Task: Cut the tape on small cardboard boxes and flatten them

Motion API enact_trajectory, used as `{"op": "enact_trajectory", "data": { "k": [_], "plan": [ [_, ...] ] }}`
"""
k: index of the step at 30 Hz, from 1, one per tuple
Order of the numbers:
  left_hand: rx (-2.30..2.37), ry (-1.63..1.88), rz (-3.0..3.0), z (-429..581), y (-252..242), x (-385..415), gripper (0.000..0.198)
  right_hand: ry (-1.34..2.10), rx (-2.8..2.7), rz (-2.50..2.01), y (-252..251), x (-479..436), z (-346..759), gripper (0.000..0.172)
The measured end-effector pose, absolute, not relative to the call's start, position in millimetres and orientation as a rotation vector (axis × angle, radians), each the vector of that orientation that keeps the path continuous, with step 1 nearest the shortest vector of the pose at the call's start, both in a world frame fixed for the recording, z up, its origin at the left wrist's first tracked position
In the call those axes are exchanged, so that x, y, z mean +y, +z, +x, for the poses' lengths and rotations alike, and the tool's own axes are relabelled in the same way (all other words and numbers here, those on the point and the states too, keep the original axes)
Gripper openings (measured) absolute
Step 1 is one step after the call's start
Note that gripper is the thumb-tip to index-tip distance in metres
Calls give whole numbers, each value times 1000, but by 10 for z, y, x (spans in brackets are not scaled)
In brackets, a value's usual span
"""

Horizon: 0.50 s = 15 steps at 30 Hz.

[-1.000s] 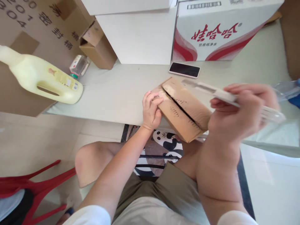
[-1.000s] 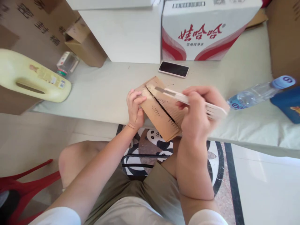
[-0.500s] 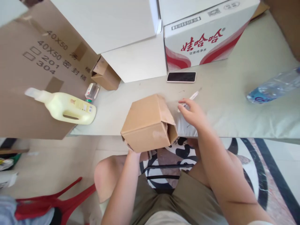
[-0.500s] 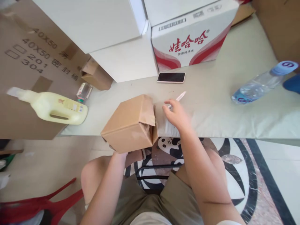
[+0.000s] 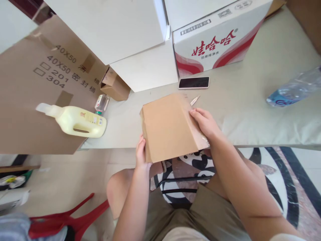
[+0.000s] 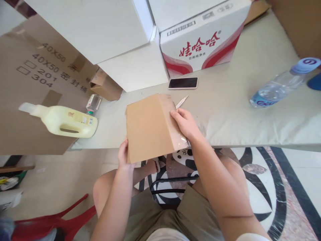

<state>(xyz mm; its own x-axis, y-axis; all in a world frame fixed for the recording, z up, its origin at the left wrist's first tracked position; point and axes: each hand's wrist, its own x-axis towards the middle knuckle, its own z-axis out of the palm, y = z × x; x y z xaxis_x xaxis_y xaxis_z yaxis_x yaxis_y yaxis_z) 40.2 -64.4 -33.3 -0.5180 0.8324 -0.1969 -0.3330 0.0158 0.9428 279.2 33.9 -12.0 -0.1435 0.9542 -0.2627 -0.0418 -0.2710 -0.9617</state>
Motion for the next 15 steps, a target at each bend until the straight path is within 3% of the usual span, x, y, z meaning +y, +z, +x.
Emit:
{"op": "enact_trajectory", "data": {
  "k": [6,12,15],
  "plan": [
    [1589,1746,451,219,-374,-494,27,1348,-1146,-1208,-203,424,2830,31],
    [1607,1566,228,228,-239,-392,15,1483,-1446,-844,-251,434,2852,64],
    [1449,1508,203,266,-161,-437,23,1529,-1541,-773,-233,419,2853,69]
  ]
}}
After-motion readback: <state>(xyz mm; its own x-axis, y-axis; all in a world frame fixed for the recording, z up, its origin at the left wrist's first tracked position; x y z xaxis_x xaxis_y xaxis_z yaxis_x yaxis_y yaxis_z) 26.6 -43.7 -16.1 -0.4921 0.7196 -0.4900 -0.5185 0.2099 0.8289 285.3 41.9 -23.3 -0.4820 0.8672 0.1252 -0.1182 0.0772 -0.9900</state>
